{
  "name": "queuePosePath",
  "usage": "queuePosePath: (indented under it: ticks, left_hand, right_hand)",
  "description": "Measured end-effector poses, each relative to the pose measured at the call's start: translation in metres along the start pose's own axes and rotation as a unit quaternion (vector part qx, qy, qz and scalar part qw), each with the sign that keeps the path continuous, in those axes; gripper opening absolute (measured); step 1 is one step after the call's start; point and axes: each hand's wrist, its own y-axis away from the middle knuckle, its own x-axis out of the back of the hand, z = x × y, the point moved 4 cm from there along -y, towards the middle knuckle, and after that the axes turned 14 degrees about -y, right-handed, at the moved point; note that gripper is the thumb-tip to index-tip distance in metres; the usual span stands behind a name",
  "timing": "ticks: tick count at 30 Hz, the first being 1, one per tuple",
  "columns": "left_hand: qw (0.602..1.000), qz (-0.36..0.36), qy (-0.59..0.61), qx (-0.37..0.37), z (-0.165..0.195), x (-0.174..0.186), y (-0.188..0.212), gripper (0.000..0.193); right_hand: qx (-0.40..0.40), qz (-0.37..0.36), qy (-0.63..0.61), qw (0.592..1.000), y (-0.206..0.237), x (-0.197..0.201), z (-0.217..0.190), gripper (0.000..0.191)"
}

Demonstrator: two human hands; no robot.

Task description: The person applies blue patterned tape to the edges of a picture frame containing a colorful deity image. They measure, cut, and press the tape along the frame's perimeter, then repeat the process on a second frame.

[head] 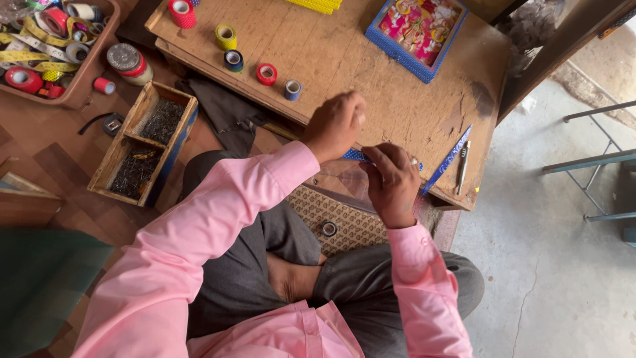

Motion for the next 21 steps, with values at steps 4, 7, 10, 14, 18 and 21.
queuePosePath:
  ticks: [4,7,10,14,18,21]
  left_hand:
    - [0.991,0.105,0.006,-0.080,0.013,0.033,0.018,0.008]
    - [0.992,-0.002,-0.016,-0.122,0.027,0.039,0.032,0.014]
    - [0.983,-0.059,-0.046,-0.170,0.042,0.043,0.048,0.028]
    - [0.982,-0.042,-0.106,-0.148,0.045,0.046,0.047,0.013]
    - [0.967,0.000,-0.140,-0.211,0.045,0.048,0.048,0.019]
    - [0.965,-0.030,-0.167,-0.202,0.040,0.044,0.049,0.023]
  right_hand:
    - [-0.047,-0.092,0.000,0.995,-0.009,0.002,0.012,0.026]
    - [-0.078,-0.118,-0.019,0.990,-0.013,-0.002,0.022,0.028]
    - [-0.089,-0.132,-0.002,0.987,-0.013,-0.006,0.029,0.023]
    - [-0.015,-0.098,0.044,0.994,-0.010,-0.006,0.025,0.038]
    - [0.070,-0.068,0.143,0.985,-0.006,-0.009,0.022,0.055]
    - [0.051,-0.083,0.152,0.984,-0.002,0.002,0.033,0.052]
